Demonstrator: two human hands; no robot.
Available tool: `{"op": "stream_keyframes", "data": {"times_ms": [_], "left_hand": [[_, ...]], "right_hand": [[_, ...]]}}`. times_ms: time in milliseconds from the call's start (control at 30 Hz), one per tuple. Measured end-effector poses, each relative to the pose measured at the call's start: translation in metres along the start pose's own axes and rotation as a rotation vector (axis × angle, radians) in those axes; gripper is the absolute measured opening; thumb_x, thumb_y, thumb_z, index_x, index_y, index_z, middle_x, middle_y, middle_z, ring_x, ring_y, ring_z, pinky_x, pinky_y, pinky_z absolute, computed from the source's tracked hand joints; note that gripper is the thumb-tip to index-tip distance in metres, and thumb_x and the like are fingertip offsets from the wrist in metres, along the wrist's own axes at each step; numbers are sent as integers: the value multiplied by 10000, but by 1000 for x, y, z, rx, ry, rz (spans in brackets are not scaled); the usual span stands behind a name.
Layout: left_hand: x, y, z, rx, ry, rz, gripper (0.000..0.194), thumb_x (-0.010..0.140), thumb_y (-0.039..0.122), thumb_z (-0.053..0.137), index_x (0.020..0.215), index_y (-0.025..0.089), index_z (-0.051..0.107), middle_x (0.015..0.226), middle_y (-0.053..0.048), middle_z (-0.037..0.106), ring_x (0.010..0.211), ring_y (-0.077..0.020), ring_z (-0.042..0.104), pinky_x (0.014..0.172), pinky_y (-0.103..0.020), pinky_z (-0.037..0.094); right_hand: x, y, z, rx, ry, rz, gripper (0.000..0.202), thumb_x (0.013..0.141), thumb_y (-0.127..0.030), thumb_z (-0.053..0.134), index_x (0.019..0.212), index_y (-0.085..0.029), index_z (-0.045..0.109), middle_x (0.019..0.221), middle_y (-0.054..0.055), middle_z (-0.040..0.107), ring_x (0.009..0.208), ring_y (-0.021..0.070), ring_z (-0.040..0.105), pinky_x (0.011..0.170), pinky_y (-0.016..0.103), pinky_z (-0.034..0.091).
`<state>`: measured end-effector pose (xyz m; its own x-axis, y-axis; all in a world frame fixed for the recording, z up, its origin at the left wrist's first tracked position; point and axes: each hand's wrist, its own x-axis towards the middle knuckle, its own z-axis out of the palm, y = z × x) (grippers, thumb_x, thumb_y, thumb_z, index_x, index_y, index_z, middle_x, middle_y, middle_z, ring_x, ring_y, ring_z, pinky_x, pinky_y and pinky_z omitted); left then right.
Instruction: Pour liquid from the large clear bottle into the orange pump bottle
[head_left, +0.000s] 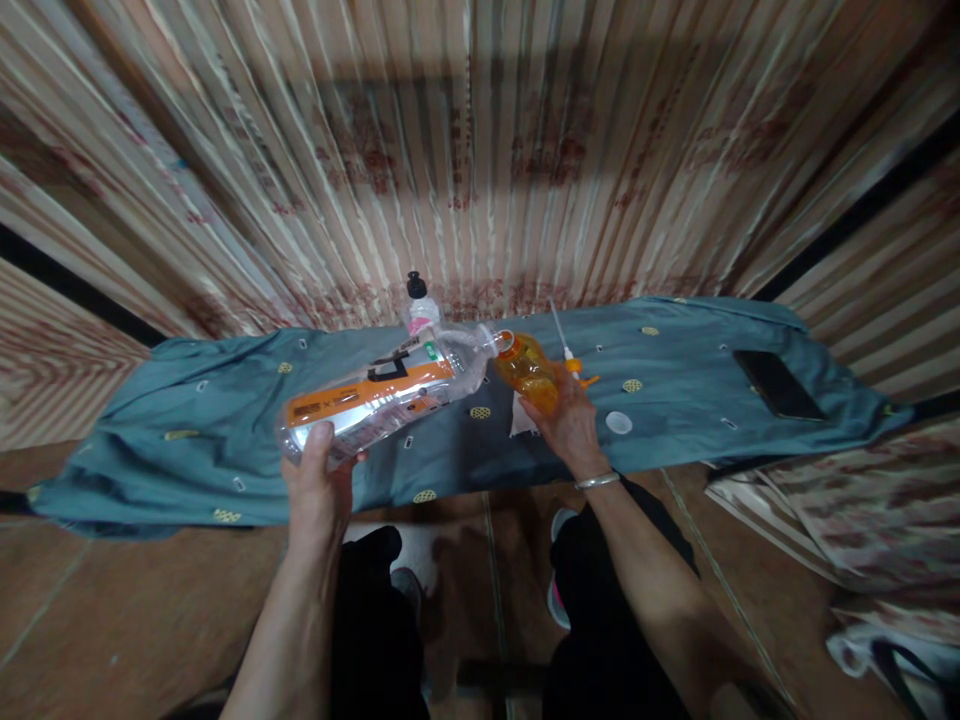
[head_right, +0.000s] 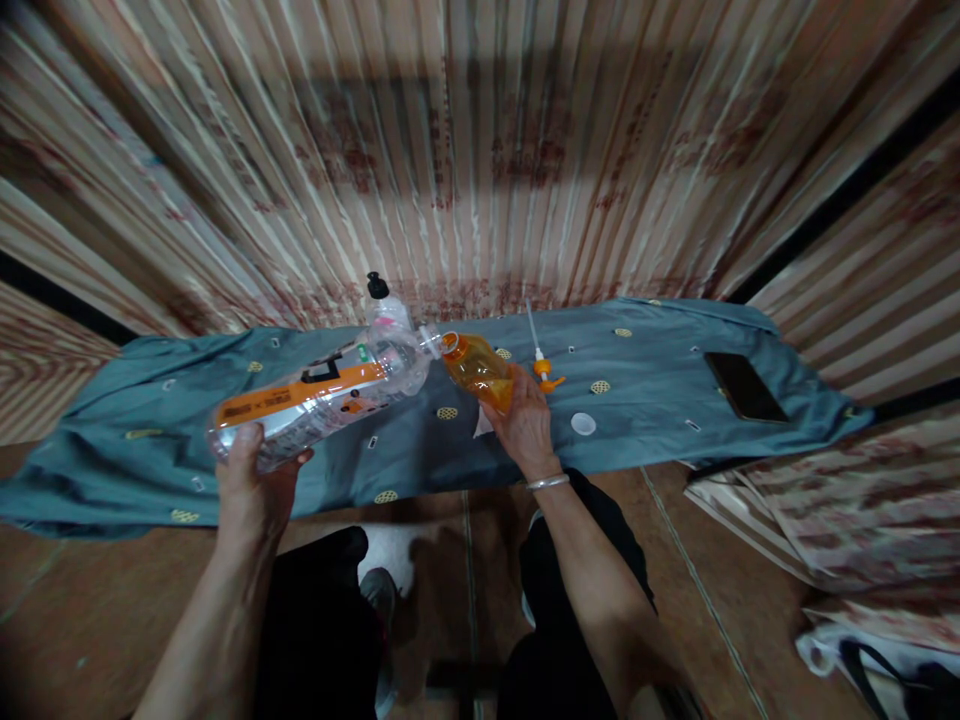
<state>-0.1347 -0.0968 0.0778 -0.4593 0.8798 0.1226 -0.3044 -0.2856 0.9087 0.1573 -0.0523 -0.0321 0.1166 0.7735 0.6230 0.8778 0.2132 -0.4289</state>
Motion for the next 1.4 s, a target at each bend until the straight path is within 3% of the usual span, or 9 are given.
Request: {"op": "stream_keyframes", "data": {"times_ms": [1400], "left_hand": [[-3, 4, 2, 10, -5, 7, 349, 596, 412, 857, 785, 210, 645, 854, 2, 697, 658, -119, 601, 433, -184, 429]], "right_hand": [[-1, -1, 0, 4, 14, -5, 678, 920, -524, 625, 1406, -93, 432, 1252, 235, 662, 1182, 353, 643, 983, 556, 549]]}}
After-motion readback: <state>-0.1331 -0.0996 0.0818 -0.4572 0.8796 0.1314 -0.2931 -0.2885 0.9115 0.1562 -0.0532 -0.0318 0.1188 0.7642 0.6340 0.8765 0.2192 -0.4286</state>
